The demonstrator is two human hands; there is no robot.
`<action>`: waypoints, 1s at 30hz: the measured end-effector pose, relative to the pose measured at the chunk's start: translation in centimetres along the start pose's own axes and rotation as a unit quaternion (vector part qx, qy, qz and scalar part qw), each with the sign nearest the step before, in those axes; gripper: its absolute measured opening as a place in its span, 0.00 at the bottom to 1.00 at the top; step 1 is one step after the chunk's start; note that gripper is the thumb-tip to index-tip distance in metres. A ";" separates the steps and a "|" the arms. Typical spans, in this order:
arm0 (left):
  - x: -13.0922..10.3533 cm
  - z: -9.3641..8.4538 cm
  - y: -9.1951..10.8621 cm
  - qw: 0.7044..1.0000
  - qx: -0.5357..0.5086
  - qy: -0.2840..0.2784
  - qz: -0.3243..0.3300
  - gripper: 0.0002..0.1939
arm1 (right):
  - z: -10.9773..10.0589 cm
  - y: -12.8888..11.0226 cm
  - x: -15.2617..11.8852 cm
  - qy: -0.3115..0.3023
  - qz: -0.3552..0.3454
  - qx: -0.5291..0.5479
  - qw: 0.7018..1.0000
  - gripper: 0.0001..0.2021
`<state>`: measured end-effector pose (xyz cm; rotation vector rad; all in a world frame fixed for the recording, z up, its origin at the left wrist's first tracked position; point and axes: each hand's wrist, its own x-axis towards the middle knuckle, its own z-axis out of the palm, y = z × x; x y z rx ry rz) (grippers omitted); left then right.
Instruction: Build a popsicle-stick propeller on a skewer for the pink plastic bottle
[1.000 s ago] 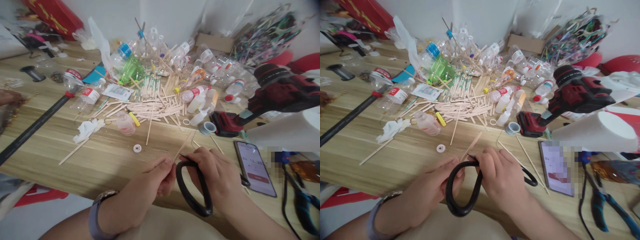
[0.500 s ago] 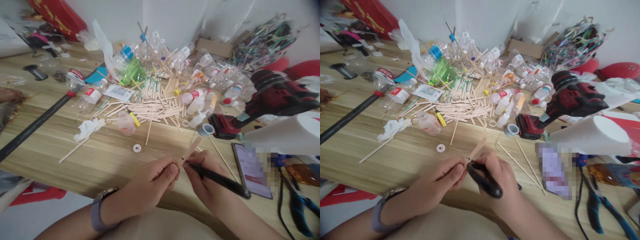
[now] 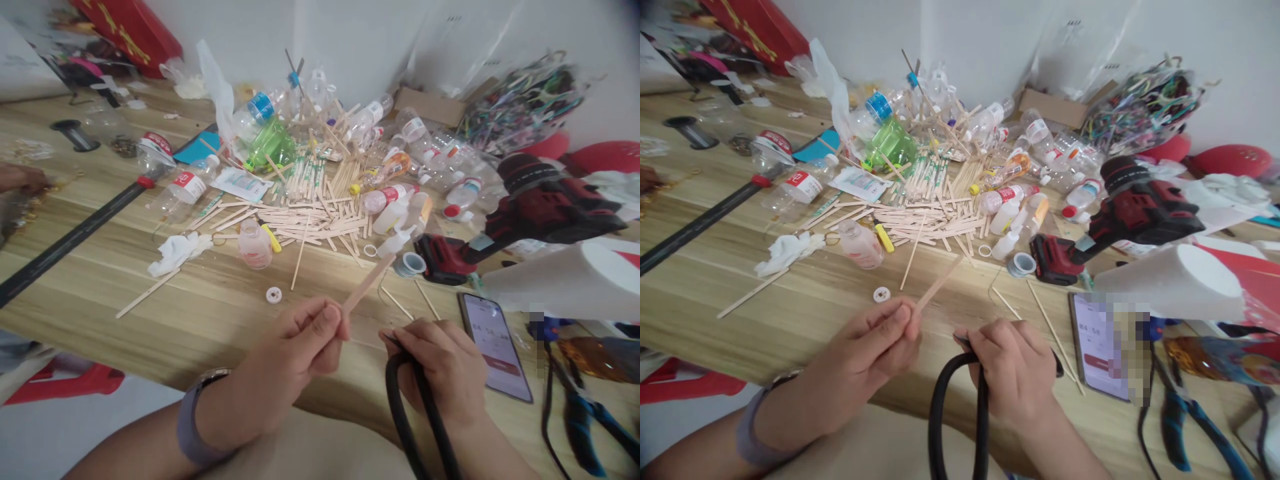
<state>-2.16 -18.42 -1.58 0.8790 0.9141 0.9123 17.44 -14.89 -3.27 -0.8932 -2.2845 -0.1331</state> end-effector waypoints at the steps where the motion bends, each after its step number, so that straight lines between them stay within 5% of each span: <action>1: -0.1 -0.1 0.1 0.999 0.041 0.017 0.009 0.17 | -0.1 0.2 -0.1 -0.006 0.026 0.010 1.000 0.07; 5: -0.8 0.1 0.2 0.949 0.302 0.074 0.058 0.17 | -0.3 -0.3 -0.1 -0.040 0.153 0.071 0.985 0.08; 9: -1.1 0.5 0.1 0.894 0.423 0.102 0.106 0.18 | 0.0 -1.4 0.8 0.010 0.144 0.068 0.987 0.03; 20: -0.8 0.4 -0.2 0.866 0.477 0.089 0.123 0.17 | 0.5 -2.2 2.5 -0.025 0.252 0.165 0.953 0.11; 30: -0.7 0.5 -0.3 0.867 0.472 0.101 0.124 0.18 | 0.1 -1.9 3.3 -0.060 0.266 0.201 0.941 0.11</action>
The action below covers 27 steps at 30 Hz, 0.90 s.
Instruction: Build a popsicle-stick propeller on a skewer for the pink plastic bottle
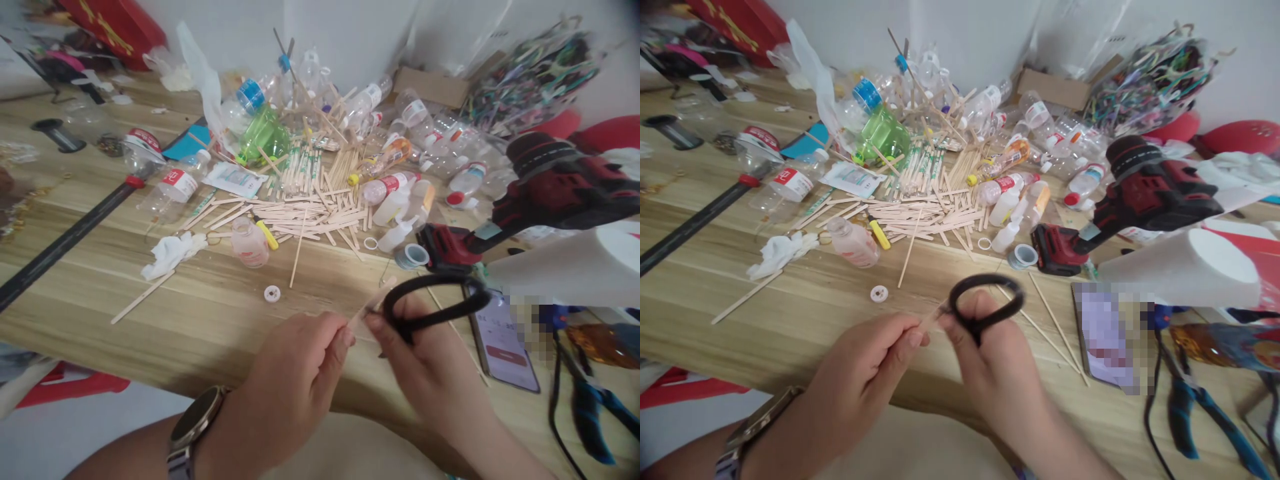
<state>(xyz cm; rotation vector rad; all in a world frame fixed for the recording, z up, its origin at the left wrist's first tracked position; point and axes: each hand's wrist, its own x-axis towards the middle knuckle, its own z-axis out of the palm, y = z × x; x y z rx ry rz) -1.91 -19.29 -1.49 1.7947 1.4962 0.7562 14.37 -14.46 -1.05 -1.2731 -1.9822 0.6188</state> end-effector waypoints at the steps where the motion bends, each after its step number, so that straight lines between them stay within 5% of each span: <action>1: 0.0 0.0 0.0 1.000 -0.001 0.000 -0.001 0.17 | 0.0 0.0 0.0 -0.001 0.002 0.000 1.000 0.11; 21: -0.1 0.0 0.3 1.000 -0.016 0.013 -0.022 0.18 | -0.4 0.1 0.3 -0.018 -0.032 0.010 0.999 0.10; 27: -0.1 0.0 0.4 0.999 0.006 0.037 -0.023 0.17 | -0.5 0.5 0.0 0.019 -0.038 -0.038 0.998 0.13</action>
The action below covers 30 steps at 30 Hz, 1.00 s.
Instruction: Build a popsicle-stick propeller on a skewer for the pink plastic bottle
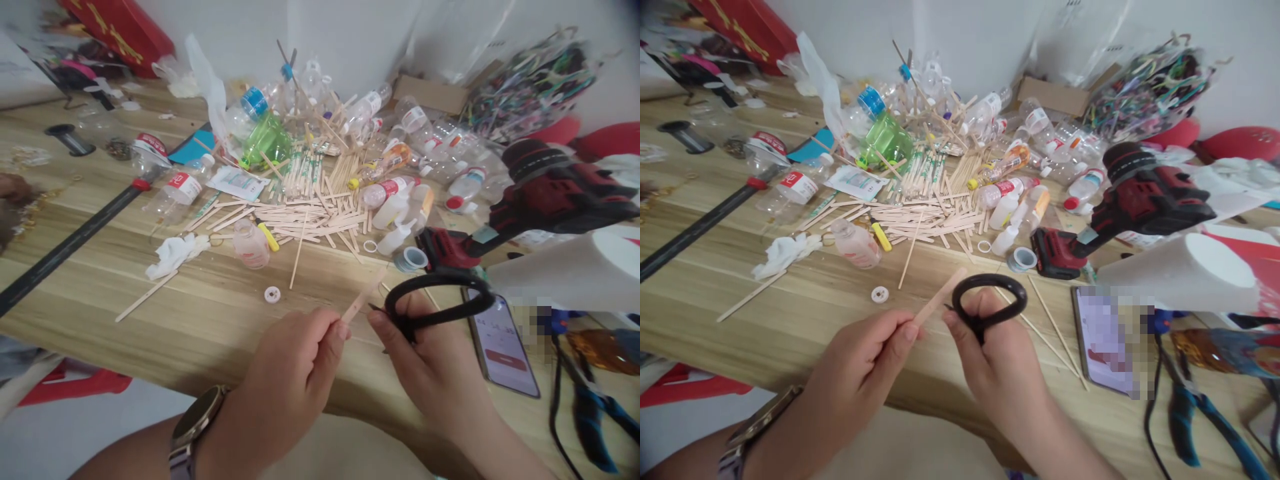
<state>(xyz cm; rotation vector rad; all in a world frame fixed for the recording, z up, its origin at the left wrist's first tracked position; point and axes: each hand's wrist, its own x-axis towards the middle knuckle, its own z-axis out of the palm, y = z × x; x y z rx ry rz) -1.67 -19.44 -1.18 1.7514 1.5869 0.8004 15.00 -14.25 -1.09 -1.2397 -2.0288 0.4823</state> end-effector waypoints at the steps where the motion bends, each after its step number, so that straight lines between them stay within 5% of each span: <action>1: 0.0 0.0 0.0 1.000 0.005 0.002 0.005 0.17 | 0.1 0.0 -0.1 -0.001 -0.010 -0.001 1.000 0.12; 9: 0.1 0.4 -0.2 0.999 0.033 0.020 0.033 0.15 | 0.7 -0.4 -0.4 -0.014 -0.009 0.015 1.000 0.11; 14: 0.3 0.7 -0.5 0.987 0.087 0.063 0.118 0.14 | 1.0 -0.6 -0.4 -0.027 0.027 0.038 0.999 0.13; 23: 0.8 1.5 -1.5 0.908 0.231 0.163 0.310 0.09 | 1.0 -0.9 -0.7 -0.083 0.134 0.110 0.981 0.14; 30: 1.3 1.5 -2.5 0.862 0.281 0.166 0.387 0.11 | 0.9 -0.7 -1.1 -0.147 0.202 0.254 0.934 0.18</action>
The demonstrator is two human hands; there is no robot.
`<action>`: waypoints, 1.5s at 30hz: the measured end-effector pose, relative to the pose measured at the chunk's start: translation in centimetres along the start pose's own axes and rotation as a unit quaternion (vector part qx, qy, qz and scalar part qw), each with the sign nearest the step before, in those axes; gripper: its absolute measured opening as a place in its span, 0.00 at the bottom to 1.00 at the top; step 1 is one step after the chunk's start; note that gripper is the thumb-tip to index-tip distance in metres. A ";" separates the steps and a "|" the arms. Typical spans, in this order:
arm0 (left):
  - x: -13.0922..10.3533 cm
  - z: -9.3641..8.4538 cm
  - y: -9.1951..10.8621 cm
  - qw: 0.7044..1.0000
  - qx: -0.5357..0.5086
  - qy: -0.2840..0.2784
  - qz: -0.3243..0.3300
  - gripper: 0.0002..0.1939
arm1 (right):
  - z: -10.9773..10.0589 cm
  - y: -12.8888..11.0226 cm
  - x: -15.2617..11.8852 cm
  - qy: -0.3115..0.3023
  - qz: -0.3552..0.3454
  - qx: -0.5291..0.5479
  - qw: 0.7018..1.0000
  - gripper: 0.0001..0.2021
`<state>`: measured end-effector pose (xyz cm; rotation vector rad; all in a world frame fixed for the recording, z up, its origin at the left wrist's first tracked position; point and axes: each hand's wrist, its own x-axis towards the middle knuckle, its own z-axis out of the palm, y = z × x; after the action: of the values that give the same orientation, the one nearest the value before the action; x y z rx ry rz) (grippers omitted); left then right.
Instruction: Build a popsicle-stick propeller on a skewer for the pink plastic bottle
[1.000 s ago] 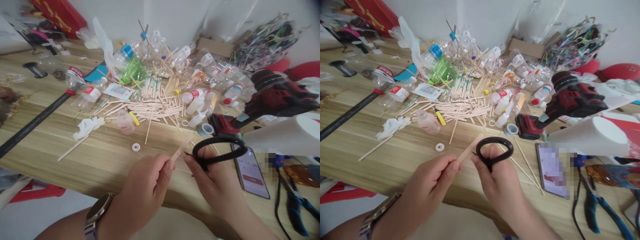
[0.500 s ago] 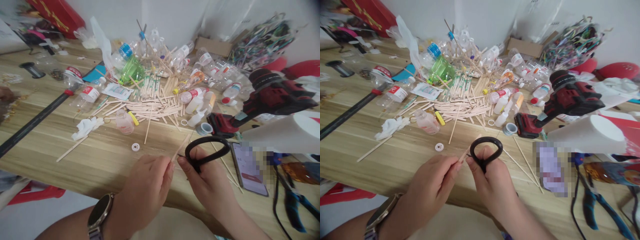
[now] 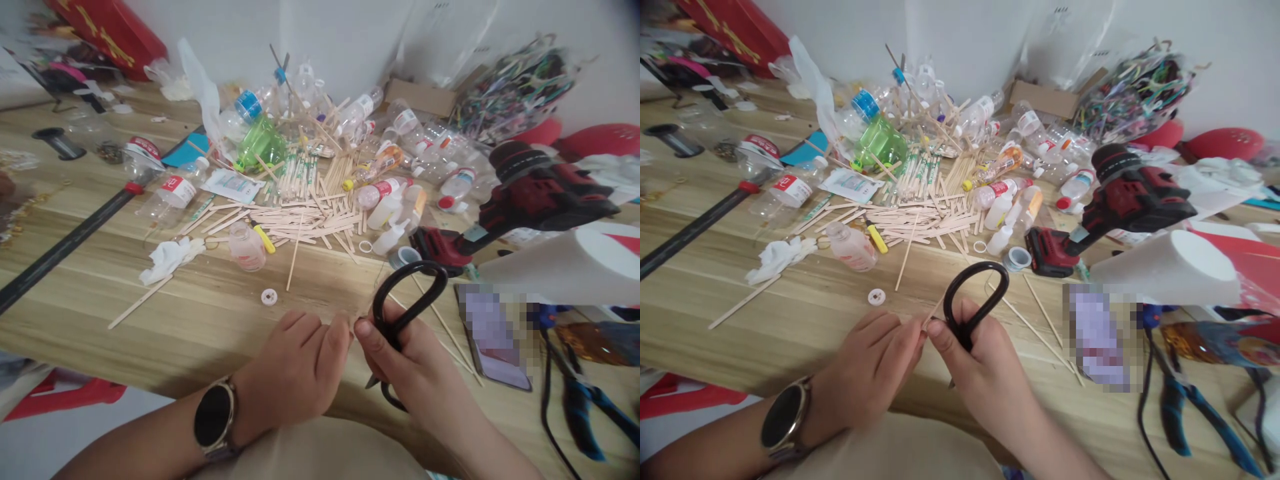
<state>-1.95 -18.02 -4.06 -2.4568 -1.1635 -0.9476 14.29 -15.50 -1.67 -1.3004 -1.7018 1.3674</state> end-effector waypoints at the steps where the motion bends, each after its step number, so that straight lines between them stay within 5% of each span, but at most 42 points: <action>1: 0.0 0.0 0.0 1.000 0.009 -0.004 0.007 0.11 | 0.1 0.0 0.0 0.008 0.002 0.011 1.000 0.19; 5: 0.1 0.2 0.0 1.000 0.023 0.006 0.003 0.13 | 0.8 0.1 0.3 0.036 0.021 0.080 0.996 0.23; 13: 0.6 1.9 -0.9 0.998 -0.010 0.017 -0.060 0.16 | 0.8 0.1 0.7 -0.065 0.123 0.320 0.937 0.26; 15: 0.8 1.9 -0.8 0.984 -0.081 -0.007 -0.159 0.14 | 0.5 0.0 0.7 -0.035 0.101 0.269 0.957 0.25; 18: 1.3 1.3 -0.6 0.917 -0.240 -0.085 -0.307 0.16 | -0.1 -0.1 0.8 0.092 -0.005 0.048 0.995 0.20; 22: 1.7 0.2 -0.3 0.858 -0.335 -0.139 -0.365 0.18 | -0.7 0.4 1.0 0.221 -0.175 -0.245 0.928 0.13; 24: 1.7 0.0 -0.1 0.856 -0.338 -0.140 -0.364 0.18 | -0.7 0.8 1.2 0.235 -0.213 -0.320 0.893 0.13; 27: 1.5 0.0 0.0 0.870 -0.328 -0.128 -0.346 0.17 | -0.7 1.3 1.2 0.219 -0.204 -0.358 0.885 0.15; 39: 1.4 0.1 0.6 0.938 -0.224 -0.089 -0.250 0.14 | 0.1 0.2 1.4 0.194 -0.156 -0.263 0.932 0.13; 45: 0.5 1.1 0.2 0.988 -0.099 -0.019 -0.114 0.12 | 0.5 0.5 1.1 0.145 -0.068 -0.136 0.978 0.16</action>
<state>-1.09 -17.31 -4.61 -2.5429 -1.4529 -1.1325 13.67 -14.70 -2.43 -1.4228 -1.7757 0.8401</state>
